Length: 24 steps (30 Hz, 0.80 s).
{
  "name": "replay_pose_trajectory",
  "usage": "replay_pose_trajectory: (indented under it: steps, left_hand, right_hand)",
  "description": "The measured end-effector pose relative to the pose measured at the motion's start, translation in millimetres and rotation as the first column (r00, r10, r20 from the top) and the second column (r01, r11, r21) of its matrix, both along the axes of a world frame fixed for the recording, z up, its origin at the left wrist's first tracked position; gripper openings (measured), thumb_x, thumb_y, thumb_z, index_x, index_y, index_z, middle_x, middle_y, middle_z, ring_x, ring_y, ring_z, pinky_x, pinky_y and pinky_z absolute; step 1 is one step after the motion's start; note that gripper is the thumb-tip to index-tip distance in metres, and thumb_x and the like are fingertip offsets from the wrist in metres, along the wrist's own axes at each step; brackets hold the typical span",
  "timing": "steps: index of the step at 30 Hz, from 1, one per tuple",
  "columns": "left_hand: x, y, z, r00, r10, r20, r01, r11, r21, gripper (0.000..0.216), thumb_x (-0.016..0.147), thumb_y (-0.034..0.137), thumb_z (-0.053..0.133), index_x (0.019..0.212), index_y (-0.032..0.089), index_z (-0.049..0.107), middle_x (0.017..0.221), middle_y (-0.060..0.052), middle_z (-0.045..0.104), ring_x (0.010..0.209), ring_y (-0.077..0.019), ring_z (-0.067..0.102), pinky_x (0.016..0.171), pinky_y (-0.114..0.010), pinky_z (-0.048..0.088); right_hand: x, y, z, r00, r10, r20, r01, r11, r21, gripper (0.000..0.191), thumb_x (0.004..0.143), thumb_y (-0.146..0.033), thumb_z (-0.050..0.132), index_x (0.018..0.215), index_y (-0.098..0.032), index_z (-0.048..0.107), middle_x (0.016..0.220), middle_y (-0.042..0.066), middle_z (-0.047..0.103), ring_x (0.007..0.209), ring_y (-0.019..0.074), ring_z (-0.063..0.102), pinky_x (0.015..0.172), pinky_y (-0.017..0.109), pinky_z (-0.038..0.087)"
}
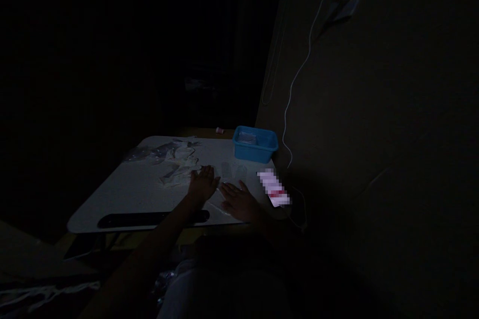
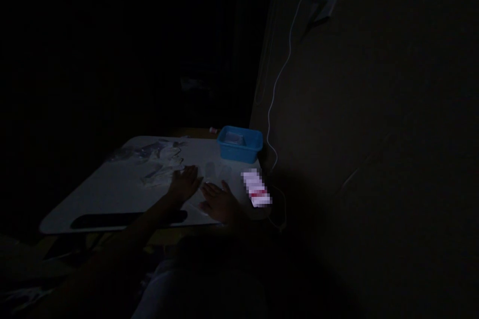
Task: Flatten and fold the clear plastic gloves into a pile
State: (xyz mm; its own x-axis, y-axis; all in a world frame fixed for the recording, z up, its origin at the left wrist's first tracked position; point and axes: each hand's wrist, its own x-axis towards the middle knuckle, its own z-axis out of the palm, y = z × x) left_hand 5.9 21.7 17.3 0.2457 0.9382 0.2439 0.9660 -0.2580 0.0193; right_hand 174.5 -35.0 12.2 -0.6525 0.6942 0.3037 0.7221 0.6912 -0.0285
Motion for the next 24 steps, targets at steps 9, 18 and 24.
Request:
replay_pose_trajectory:
  steps: [9, 18, 24]
  left_hand:
    - [-6.1, -0.6, 5.0, 0.982, -0.169, 0.089, 0.162, 0.983, 0.082, 0.049, 0.088, 0.040, 0.020, 0.124, 0.016, 0.045, 0.132, -0.011, 0.044, 0.124, -0.0234, 0.034, 0.099, -0.045, 0.023]
    - [-4.3, 3.0, 4.0, 0.985, -0.122, 0.119, 0.136, 0.984, -0.113, 0.050, 0.088, 0.041, 0.020, 0.127, 0.016, 0.040, 0.138, -0.012, 0.034, 0.128, -0.0234, 0.028, 0.096, -0.049, 0.028]
    - [-5.8, 11.1, 0.4, 0.980, -0.064, 0.189, 0.088, 0.988, -0.124, 0.051, 0.088, 0.042, 0.021, 0.130, 0.016, 0.035, 0.139, -0.012, 0.031, 0.129, -0.0235, 0.025, 0.097, -0.050, 0.028]
  right_hand:
    - [0.3, -0.5, -3.1, 0.998, 0.007, -0.056, -0.005, 1.000, 0.021, 0.046, 0.090, -0.041, 0.029, 0.130, -0.020, 0.035, 0.135, 0.008, 0.039, 0.125, 0.0180, 0.032, 0.105, 0.046, 0.013]
    - [1.0, 0.8, -4.4, 1.000, 0.005, -0.030, -0.004, 1.000, 0.007, 0.048, 0.090, -0.042, 0.027, 0.131, -0.019, 0.032, 0.136, 0.008, 0.038, 0.127, 0.0177, 0.030, 0.105, 0.046, 0.013]
    - [0.6, 0.0, -3.1, 1.000, -0.006, -0.030, 0.006, 1.000, 0.000, 0.048, 0.090, -0.042, 0.027, 0.130, -0.018, 0.034, 0.137, 0.008, 0.036, 0.127, 0.0173, 0.029, 0.105, 0.046, 0.014]
